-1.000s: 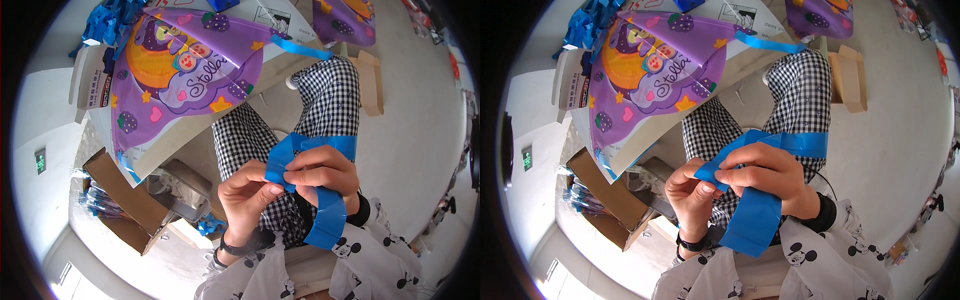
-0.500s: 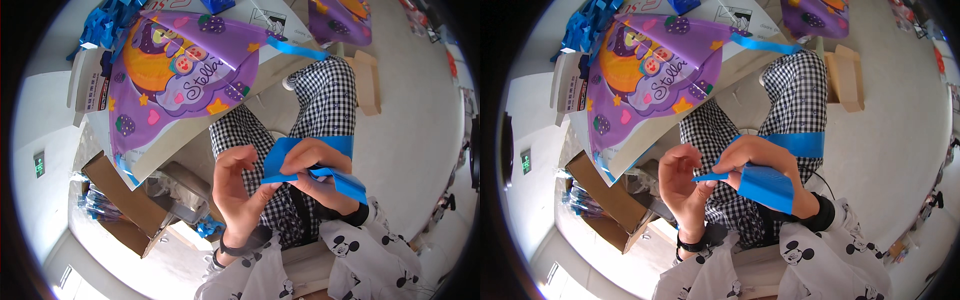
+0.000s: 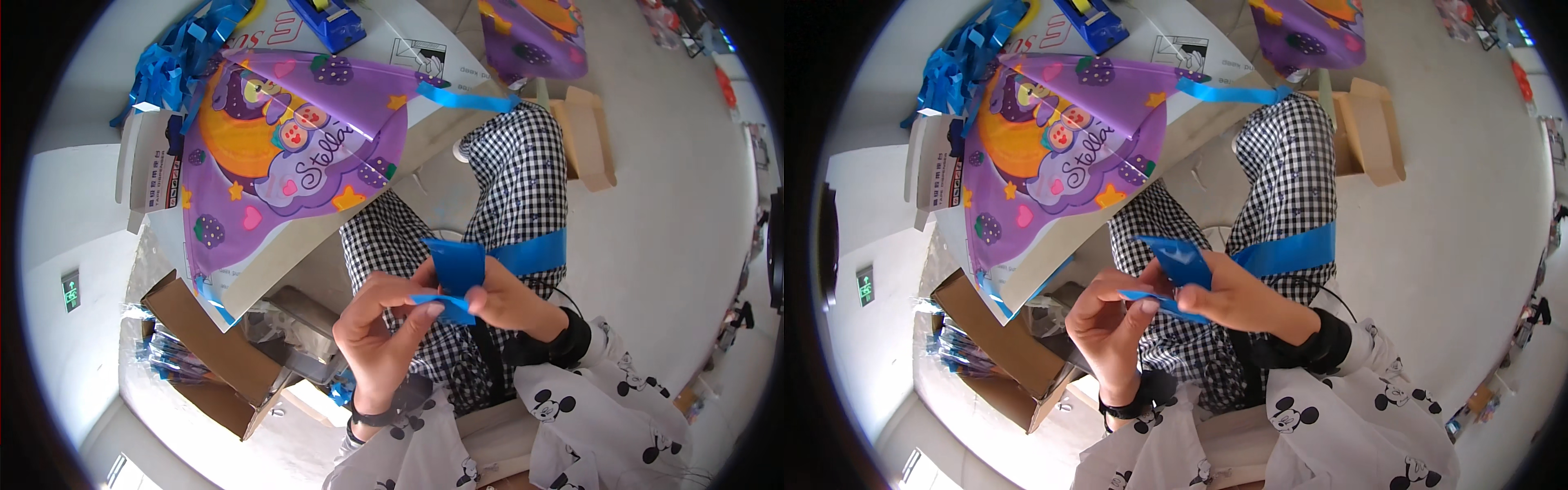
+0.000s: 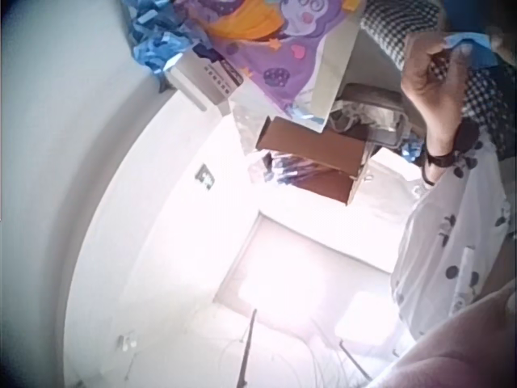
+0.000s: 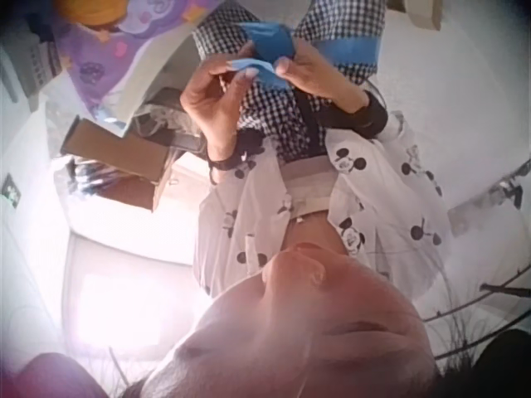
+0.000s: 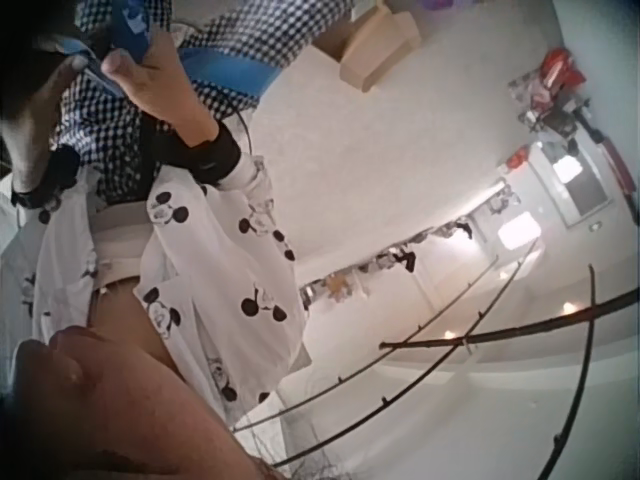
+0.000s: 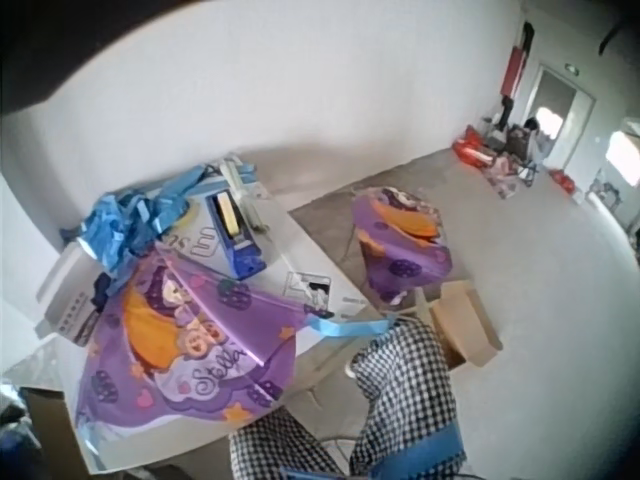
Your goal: The recorder is assembling a kite by applying tape and attaching decorative blue ribbons.
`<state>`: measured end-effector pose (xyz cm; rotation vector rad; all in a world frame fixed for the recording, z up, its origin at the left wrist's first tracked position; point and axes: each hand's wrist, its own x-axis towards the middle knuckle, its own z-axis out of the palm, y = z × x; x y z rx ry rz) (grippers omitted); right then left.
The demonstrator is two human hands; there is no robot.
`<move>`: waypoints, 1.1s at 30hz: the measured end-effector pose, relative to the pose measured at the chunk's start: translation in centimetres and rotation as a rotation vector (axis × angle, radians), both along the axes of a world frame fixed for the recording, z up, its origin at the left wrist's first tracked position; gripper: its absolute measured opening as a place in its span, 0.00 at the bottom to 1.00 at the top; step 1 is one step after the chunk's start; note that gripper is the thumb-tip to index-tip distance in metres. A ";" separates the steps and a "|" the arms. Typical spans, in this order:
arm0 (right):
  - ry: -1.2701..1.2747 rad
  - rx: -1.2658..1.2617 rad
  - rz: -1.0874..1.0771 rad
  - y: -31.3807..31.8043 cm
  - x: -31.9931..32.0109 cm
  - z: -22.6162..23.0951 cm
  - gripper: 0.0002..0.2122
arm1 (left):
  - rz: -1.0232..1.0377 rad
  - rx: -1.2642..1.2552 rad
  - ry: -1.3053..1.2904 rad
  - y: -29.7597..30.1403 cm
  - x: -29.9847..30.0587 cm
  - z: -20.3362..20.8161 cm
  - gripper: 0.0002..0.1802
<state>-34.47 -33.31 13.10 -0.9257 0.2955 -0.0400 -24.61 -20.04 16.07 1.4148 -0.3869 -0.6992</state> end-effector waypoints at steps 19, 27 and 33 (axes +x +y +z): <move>-0.080 -0.948 -0.066 -0.2 0.4 1.9 0.15 | 0.143 -0.120 0.163 1.3 -0.8 -2.0 0.07; -0.292 -0.007 -0.632 0.6 2.9 6.4 0.12 | -0.458 -0.238 1.022 -0.4 -5.1 -2.8 0.62; -0.539 0.388 -0.595 0.8 1.0 7.7 0.13 | -0.006 -1.016 1.474 -3.7 -1.9 -3.2 0.47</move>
